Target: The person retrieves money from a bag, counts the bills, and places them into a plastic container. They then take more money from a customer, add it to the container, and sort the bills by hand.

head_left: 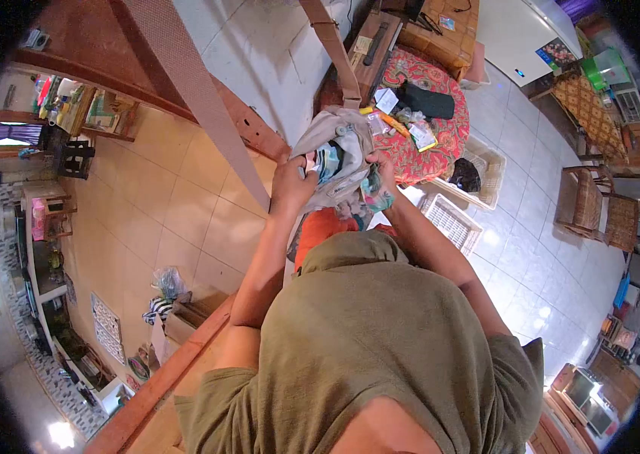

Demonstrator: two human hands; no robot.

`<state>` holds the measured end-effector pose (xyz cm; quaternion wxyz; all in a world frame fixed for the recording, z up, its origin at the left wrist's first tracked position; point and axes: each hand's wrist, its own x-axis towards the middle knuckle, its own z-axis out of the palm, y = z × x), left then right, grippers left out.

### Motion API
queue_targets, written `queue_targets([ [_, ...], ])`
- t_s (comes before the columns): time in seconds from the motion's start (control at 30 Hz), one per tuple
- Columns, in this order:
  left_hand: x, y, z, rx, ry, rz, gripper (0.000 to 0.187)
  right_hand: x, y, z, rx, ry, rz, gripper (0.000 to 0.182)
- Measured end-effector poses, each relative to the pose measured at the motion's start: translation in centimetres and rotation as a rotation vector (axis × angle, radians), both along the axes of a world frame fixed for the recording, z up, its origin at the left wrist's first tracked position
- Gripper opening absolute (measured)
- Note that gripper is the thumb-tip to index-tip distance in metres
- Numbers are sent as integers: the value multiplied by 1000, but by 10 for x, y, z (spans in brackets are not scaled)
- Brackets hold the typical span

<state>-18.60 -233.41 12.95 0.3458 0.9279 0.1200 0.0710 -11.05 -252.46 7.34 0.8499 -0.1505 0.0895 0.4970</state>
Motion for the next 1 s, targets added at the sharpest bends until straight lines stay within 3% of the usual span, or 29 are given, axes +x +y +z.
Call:
queue_targets([
  [0.07,-4,-4,2,-1,-14,35,24,6,4,-31,-392,55,-157,42],
  [0.1,-4,-5,3,-3,-36,73,25,11,2,-42,-389,56,-159,42],
  [0.17,-7,-7,3,35,-86,81,27,17,-8,-56,-1198,-926,93,34],
  [0.2,-8,-7,2,70,-139,93,29,6,-5,-41,-1140,-875,-161,31],
  [0.23,-10,-6,1,71,-134,91,29,1,-2,-23,-1140,-870,-159,31],
  [0.3,-10,-1,-2,157,-108,105,30,-3,4,6,-1402,-1316,-571,30],
  [0.33,-9,0,1,161,-105,103,30,-11,9,15,-1283,-1285,-405,36],
  [0.37,-8,2,4,162,-42,138,30,-18,16,24,-1282,-1277,-406,36],
  [0.43,-11,5,6,170,23,167,29,-26,32,51,-968,-1882,-226,34],
  [0.47,-12,9,5,171,-25,148,29,-25,39,47,-967,-1881,-234,34],
  [0.53,-12,14,6,181,-77,132,30,-20,54,32,-1168,-1998,125,34],
  [0.7,-19,24,0,244,-25,221,29,-16,55,1,-1349,-1939,178,30],
  [0.77,-22,28,-5,282,-36,223,29,-17,51,10,-1319,-1951,313,35],
  [1.0,-30,42,-11,288,54,242,34,-33,44,2,-1092,-2014,283,36],
])
